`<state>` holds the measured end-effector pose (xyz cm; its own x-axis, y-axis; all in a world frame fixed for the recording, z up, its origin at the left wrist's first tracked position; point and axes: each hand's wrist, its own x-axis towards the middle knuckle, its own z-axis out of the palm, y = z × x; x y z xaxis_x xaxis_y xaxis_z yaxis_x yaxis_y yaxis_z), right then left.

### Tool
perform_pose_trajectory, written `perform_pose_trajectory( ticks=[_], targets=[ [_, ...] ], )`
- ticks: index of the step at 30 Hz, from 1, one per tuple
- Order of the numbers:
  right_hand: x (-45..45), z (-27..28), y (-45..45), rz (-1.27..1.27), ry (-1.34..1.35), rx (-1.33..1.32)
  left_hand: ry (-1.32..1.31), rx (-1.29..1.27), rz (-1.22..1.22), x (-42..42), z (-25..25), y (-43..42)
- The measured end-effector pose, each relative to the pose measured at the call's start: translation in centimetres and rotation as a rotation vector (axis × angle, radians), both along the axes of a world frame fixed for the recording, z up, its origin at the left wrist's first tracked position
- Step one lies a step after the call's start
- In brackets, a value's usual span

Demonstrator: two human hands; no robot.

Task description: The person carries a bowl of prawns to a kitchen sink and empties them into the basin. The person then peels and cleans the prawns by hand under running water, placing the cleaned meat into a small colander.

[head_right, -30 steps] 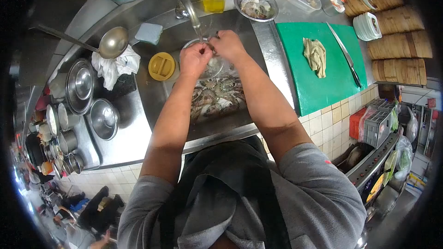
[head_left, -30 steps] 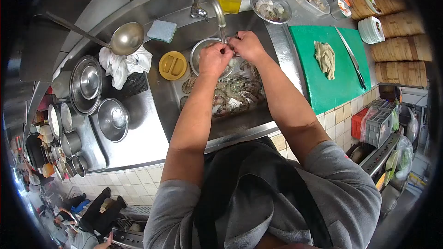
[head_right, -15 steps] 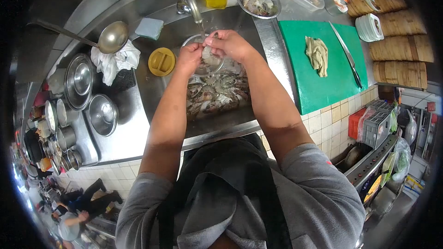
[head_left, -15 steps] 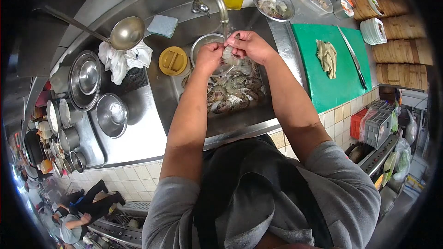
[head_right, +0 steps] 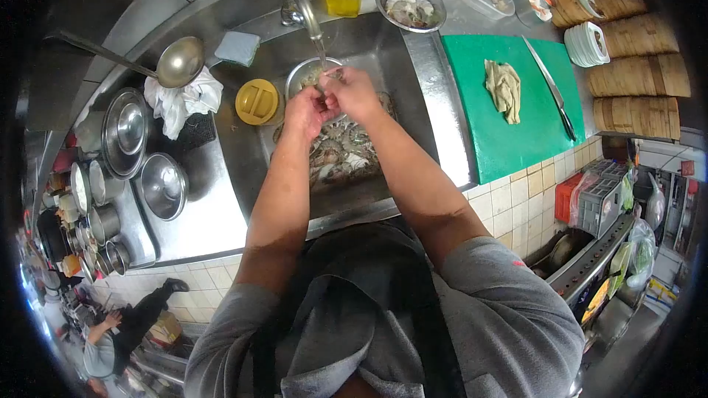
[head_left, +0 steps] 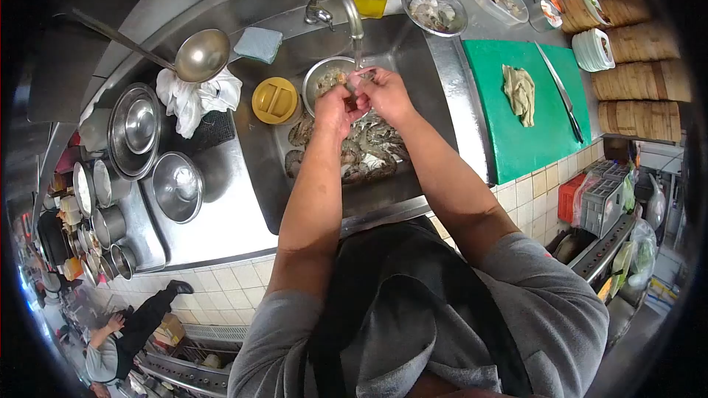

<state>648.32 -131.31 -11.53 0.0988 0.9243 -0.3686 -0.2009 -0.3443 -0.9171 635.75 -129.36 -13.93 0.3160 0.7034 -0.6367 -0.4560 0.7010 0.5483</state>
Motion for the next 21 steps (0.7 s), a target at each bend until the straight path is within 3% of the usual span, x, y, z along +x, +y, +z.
perform_pose_trajectory(
  ticks=[6, 10, 12, 16, 18, 19, 20, 21],
  targets=[
    [-0.7, -0.2, -1.2, 0.028, 0.151, 0.001, -0.245, -0.099, -0.047, -1.2, -2.9, 0.5],
    [-0.2, 0.2, -1.1, -0.087, 0.392, 0.060, -0.102, -0.179, 0.105, -0.3, 0.1, -0.5],
    [0.1, 0.3, -0.7, -0.138, 0.522, 0.120, -0.136, -0.077, 0.196, -0.1, 1.5, -0.7],
    [0.8, 2.0, 0.2, -0.126, 0.443, 0.055, -0.288, 0.154, 0.125, -0.8, 2.5, -0.4],
    [1.3, 2.7, 0.5, -0.060, 0.311, 0.032, -0.120, 0.366, -0.109, -1.0, 2.4, 0.5],
    [1.4, 3.1, 0.7, 0.008, 0.180, 0.021, -0.116, 0.356, -0.104, -1.2, 2.9, 0.7],
    [1.3, 3.5, 1.0, 0.048, -0.013, -0.014, 0.170, 0.465, -0.208, -1.4, 3.5, 1.1],
    [1.6, 3.8, 1.3, 0.053, -0.009, -0.022, 0.458, 0.566, -0.313, -1.5, 3.7, 1.4]
  ],
)
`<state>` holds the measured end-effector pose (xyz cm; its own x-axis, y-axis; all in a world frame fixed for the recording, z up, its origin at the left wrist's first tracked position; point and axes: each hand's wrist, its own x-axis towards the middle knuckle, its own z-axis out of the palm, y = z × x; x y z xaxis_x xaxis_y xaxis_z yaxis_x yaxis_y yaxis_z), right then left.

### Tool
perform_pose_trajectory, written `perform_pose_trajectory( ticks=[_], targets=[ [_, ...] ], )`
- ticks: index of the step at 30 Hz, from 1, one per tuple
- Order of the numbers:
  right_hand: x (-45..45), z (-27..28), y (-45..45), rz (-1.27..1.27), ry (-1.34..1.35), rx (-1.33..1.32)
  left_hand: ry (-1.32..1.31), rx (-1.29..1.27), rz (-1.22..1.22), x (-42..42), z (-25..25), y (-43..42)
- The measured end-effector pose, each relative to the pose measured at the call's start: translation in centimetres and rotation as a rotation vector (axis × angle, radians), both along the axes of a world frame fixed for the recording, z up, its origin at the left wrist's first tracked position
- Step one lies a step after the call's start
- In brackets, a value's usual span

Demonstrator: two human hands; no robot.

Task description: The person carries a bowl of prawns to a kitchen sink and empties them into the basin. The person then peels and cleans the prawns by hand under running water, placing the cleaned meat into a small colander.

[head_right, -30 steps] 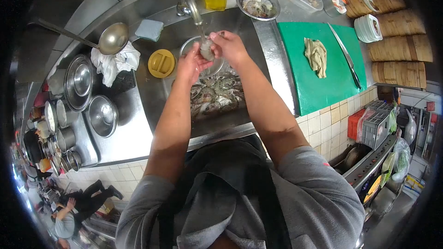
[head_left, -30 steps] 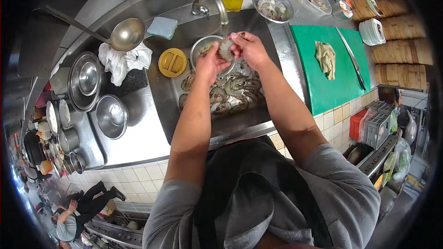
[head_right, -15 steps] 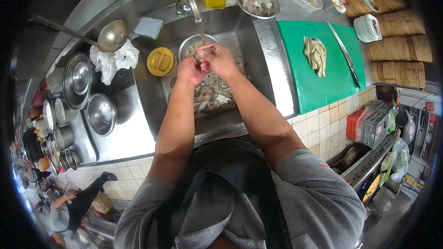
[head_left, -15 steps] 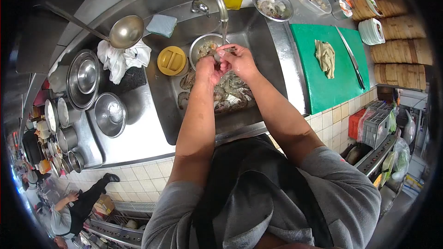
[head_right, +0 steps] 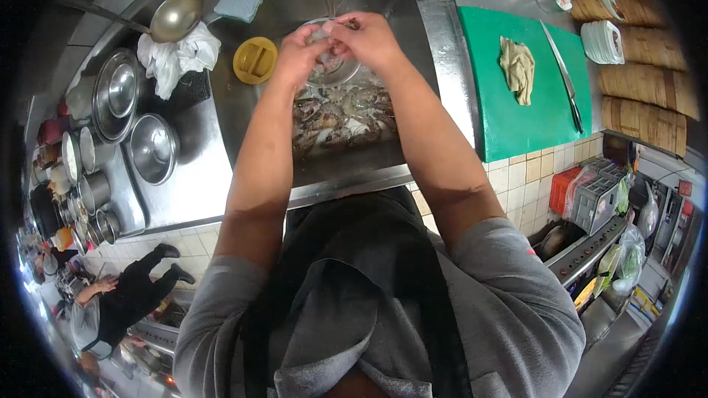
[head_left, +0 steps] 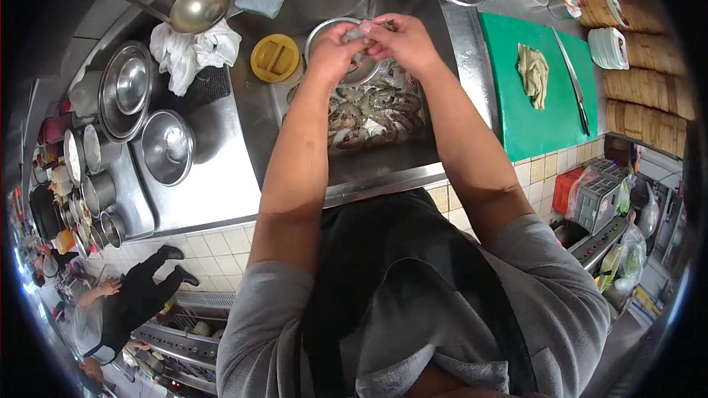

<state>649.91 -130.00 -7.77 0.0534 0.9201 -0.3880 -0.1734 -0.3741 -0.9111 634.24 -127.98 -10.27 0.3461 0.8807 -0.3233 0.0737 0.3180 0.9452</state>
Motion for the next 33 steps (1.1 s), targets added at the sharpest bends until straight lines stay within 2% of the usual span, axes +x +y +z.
perform_pose_trajectory(
  ticks=[2, 3, 4, 6, 8, 12, 14, 15, 16, 18, 19, 20, 21, 22, 23, 25, 26, 27, 29, 30, 32, 33],
  targets=[
    [0.6, 0.4, 0.3, 0.253, -0.645, 0.153, 0.047, -0.004, 0.008, -0.1, -0.4, 0.3],
    [0.6, 1.3, 0.3, 0.292, -0.885, 0.248, 0.170, 0.028, -0.033, -0.2, 0.5, 0.5],
    [0.4, 1.2, 0.3, 0.296, -0.882, 0.243, 0.292, 0.065, -0.075, -0.2, 1.1, 0.7],
    [0.0, 1.2, 0.5, 0.270, -1.068, 0.391, 0.263, 0.028, -0.022, 0.2, 0.7, 0.8],
    [-0.2, 1.7, 0.2, 0.245, -1.077, 0.387, 0.216, -0.001, 0.074, 0.5, 0.2, 0.8],
    [0.4, 3.4, -0.2, 0.141, -1.110, 0.403, 0.322, 0.030, 0.032, 0.5, -2.0, 2.0],
    [2.5, 3.6, 1.0, 0.011, -1.029, 0.400, 0.202, -0.134, 0.104, -0.2, -3.6, 2.2],
    [4.3, 3.6, 2.0, -0.063, -0.962, 0.449, 0.215, -0.146, 0.142, -0.4, -4.8, 2.2],
    [4.8, 6.4, 2.0, -0.119, -0.842, 0.301, 0.216, -0.146, 0.139, -0.3, -5.5, 2.1],
    [6.8, 8.3, 2.9, -0.234, -0.744, 0.388, -0.026, -0.055, 0.361, 0.5, -6.8, 1.4],
    [8.4, 7.9, 3.8, -0.305, -0.666, 0.415, -0.029, -0.059, 0.360, 0.5, -7.9, 1.3],
    [9.9, 7.6, 4.1, -0.304, -0.669, 0.413, 0.046, 0.024, 0.343, 0.3, -8.9, 1.4],
    [11.5, 7.2, 4.2, -0.259, -0.939, 0.556, 0.122, 0.105, 0.327, 0.0, -10.1, 1.3],
    [12.2, 7.1, 4.2, -0.206, -1.209, 0.697, 0.257, 0.065, 0.200, -0.8, -11.0, 1.0],
    [12.5, 6.5, 3.9, -0.281, -0.839, 0.370, 0.390, 0.027, 0.070, -1.9, -12.0, 0.4],
    [15.4, 4.2, 2.0, -0.218, -0.917, 0.333, 0.716, 0.068, -0.132, -3.4, -15.2, -1.6],
    [16.3, 2.9, 1.0, -0.156, -0.990, 0.299, 0.933, 0.152, -0.351, -4.0, -18.5, -2.4],
    [16.0, 2.3, -0.5, -0.174, -0.911, 0.260, 1.143, 0.240, -0.576, -4.5, -22.2, -3.5],
    [15.3, 1.4, -4.3, -0.149, -0.823, 0.164, 1.155, 0.008, -0.499, -5.4, -27.0, -6.3],
    [15.0, 0.9, -6.1, -0.105, -0.812, 0.107, 1.148, 0.008, -0.500, -5.1, -25.9, -7.2],
    [13.6, 0.4, -9.5, -0.073, -0.682, -0.022, 1.285, -0.189, -0.492, -4.0, -23.0, -8.5],
    [13.1, 0.1, -10.9, -0.009, -0.683, -0.064, 1.279, -0.188, -0.491, -3.8, -24.4, -8.8]
  ],
)
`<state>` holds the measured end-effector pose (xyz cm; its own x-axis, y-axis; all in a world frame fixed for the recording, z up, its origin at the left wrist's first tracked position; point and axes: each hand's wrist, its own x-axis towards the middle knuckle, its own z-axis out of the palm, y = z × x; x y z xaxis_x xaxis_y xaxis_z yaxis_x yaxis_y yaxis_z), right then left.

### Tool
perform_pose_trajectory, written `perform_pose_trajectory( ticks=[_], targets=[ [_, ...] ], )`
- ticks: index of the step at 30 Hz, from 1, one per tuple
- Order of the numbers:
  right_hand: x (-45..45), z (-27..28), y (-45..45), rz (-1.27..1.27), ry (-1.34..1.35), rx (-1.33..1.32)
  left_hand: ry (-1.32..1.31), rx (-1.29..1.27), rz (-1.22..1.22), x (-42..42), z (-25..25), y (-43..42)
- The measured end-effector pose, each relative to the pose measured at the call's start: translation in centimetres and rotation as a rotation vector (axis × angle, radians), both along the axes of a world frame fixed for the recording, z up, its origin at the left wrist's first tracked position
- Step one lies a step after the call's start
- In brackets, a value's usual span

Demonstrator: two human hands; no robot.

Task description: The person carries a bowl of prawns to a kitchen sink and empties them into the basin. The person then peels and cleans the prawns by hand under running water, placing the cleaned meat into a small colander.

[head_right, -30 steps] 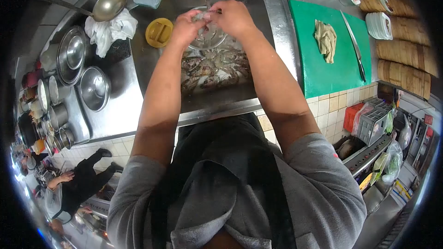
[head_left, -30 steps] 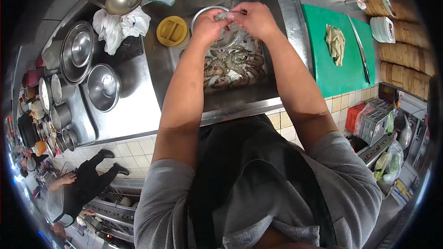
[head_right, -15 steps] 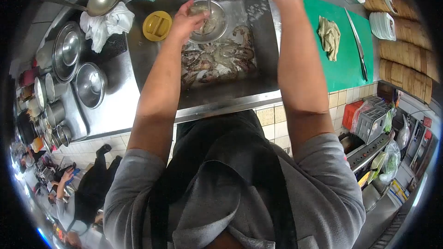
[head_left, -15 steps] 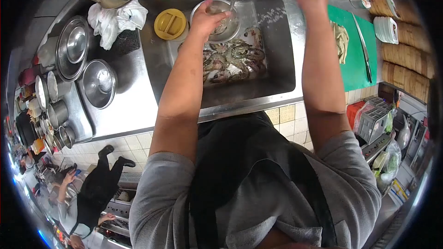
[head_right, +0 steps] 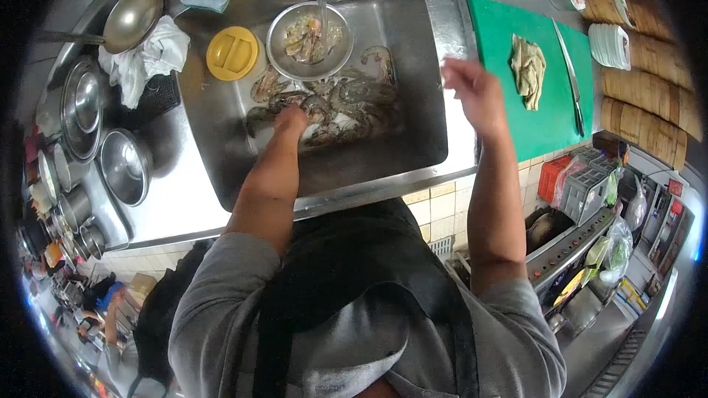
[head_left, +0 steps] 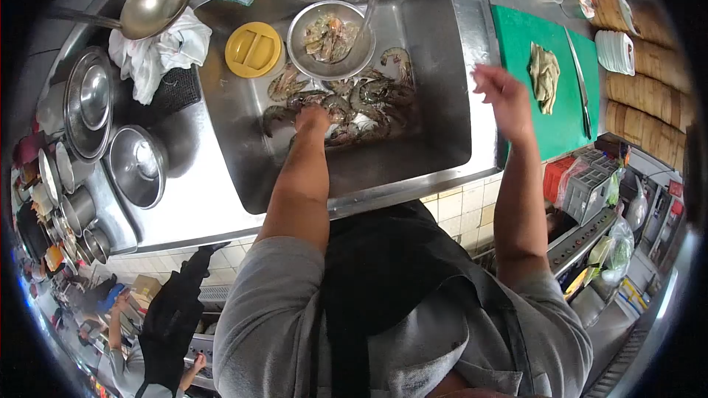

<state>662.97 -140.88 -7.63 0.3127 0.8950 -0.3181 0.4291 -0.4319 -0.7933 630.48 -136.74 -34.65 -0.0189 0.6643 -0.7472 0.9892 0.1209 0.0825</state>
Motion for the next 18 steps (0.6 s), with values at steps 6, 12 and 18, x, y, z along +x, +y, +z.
perform_pose_trajectory(
  ticks=[6, 12, 18],
  targets=[
    [-3.4, -1.8, -4.5, 0.069, 0.248, -0.233, -0.066, -0.392, -0.116, 0.2, -6.0, -0.1],
    [-7.0, -9.0, -1.4, 0.325, 0.282, -0.344, -0.515, -0.519, 0.629, 0.8, 2.7, -0.6],
    [-12.8, -12.5, 4.5, 0.172, 0.374, -0.617, -0.636, -0.007, 0.402, 3.1, 11.6, -2.0]
  ],
)
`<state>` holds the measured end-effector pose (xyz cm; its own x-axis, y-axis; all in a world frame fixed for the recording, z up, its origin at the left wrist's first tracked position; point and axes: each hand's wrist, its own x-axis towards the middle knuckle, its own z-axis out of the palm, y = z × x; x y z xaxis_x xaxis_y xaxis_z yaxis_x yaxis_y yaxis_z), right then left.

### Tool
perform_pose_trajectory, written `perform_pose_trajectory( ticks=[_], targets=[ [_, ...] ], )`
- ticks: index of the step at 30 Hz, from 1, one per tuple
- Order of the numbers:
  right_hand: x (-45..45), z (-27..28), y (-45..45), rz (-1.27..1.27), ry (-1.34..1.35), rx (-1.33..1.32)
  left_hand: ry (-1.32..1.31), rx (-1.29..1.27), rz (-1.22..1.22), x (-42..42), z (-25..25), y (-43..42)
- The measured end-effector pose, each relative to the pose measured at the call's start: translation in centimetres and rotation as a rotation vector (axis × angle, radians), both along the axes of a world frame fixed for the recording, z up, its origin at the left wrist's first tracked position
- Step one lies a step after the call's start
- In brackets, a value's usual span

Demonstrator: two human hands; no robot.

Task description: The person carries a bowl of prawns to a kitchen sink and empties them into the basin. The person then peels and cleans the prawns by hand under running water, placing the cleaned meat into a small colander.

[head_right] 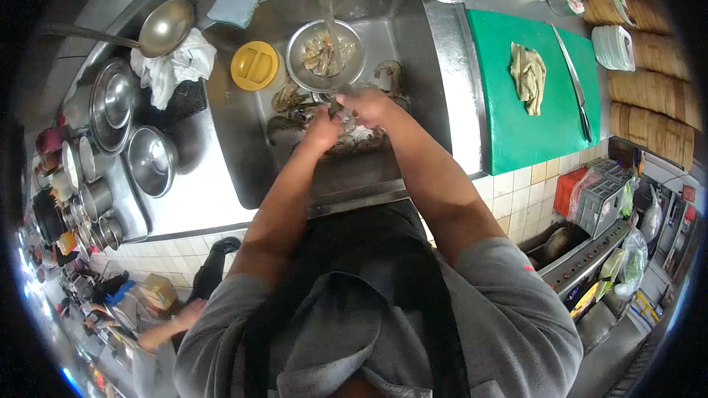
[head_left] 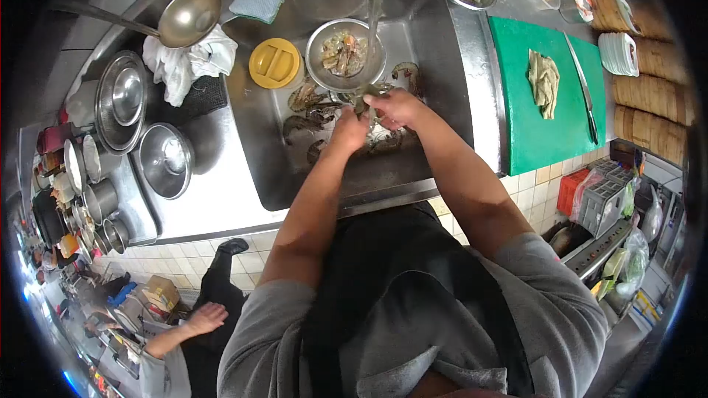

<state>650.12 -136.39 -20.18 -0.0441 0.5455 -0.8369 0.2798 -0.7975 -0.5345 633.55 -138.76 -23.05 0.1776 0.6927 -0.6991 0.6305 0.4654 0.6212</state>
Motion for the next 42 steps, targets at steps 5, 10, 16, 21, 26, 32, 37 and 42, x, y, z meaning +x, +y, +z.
perform_pose_trajectory(
  ticks=[5, 10, 16, 21, 26, 32, 37, 42],
  targets=[
    [-0.1, 3.1, 4.6, -0.028, 0.155, 0.118, 0.039, 0.304, -0.166, 0.9, 6.9, 3.1],
    [1.8, 6.3, 8.2, 0.179, 0.140, 0.234, 0.146, 0.986, -0.088, -0.5, 11.0, 8.5],
    [2.6, 8.2, 8.4, 0.493, -0.278, 0.723, -0.159, 0.719, -0.445, 0.3, 11.6, 14.1],
    [2.0, 8.1, 7.3, 0.296, -0.479, 0.795, -0.349, 0.298, -0.067, 3.5, 11.3, 13.1],
    [1.0, 9.0, 6.1, 0.226, -0.639, 0.792, -0.149, 0.548, 0.058, 5.4, 10.7, 12.1],
    [0.5, 8.1, 5.8, 0.289, -0.675, 0.896, -0.014, 0.614, 0.142, 6.1, 9.3, 12.7],
    [-0.2, 9.8, 5.5, 0.309, -0.609, 0.698, -0.116, 0.493, 0.202, 4.0, 5.4, 15.0],
    [1.0, 7.7, 6.9, 0.277, -0.408, 0.610, -0.623, 0.142, 0.518, 5.7, 8.8, 14.1]
  ],
)
